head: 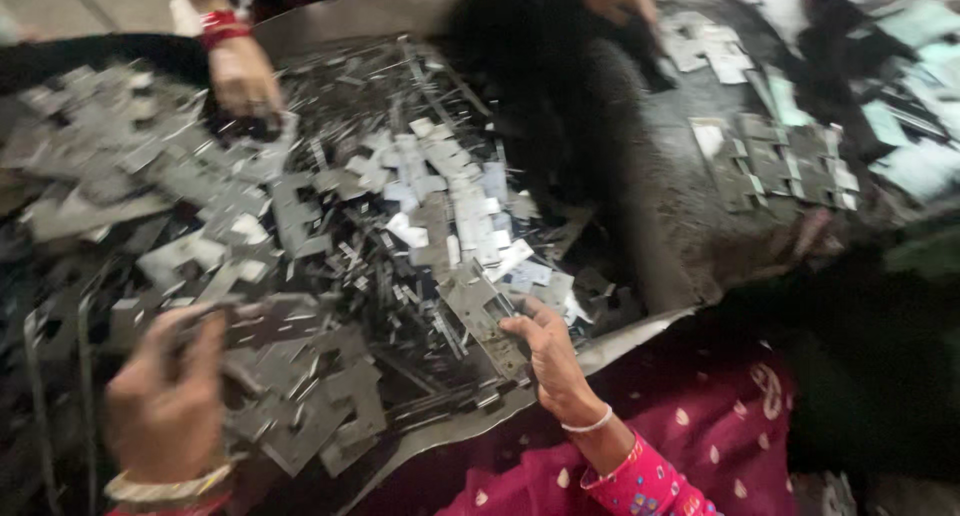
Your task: The person repeatedly picks up metal plates and pins from a large bin, inserts the pins into the plates, and places the assembled units onto a nearby surface. The process is continuous and repetitive, with the person handling the parts by hand.
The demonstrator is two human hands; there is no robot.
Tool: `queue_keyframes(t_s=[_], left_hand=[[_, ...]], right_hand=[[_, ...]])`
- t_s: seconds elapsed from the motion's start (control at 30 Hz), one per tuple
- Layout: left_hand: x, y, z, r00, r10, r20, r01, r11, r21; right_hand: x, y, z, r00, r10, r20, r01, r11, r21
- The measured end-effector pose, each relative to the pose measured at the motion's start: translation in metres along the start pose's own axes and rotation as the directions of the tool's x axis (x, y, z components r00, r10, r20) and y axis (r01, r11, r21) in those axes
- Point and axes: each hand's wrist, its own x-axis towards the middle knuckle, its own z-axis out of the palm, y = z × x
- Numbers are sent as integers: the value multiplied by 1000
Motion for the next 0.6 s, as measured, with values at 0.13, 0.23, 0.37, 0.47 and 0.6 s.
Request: queue_keyframes(t_s=[0.13,0.23,0.37,0.47,0.6], left_hand=[[-1,-2,-10,997,-69,-27,61,968,-243],[0,6,-12,990,-48,-132,10,961,-276],[6,6,-13,972,-168,-163,106,937,-333],[11,-8,-26,995,-47,-89,25,973,-229],[8,-40,-30,935,339,102,-350,931,109]], right_hand=[[6,-46,-7,994,-106,-27,105,994,-43],[17,-87,-26,960,-253,-119,207,930,-303],[62,-143,-78,791,-611,-40,484,663,-571],[119,-185,-119,531,-847,33,356,188,-915],[151,-220,-163,556,-822,122,161,-37,-986]])
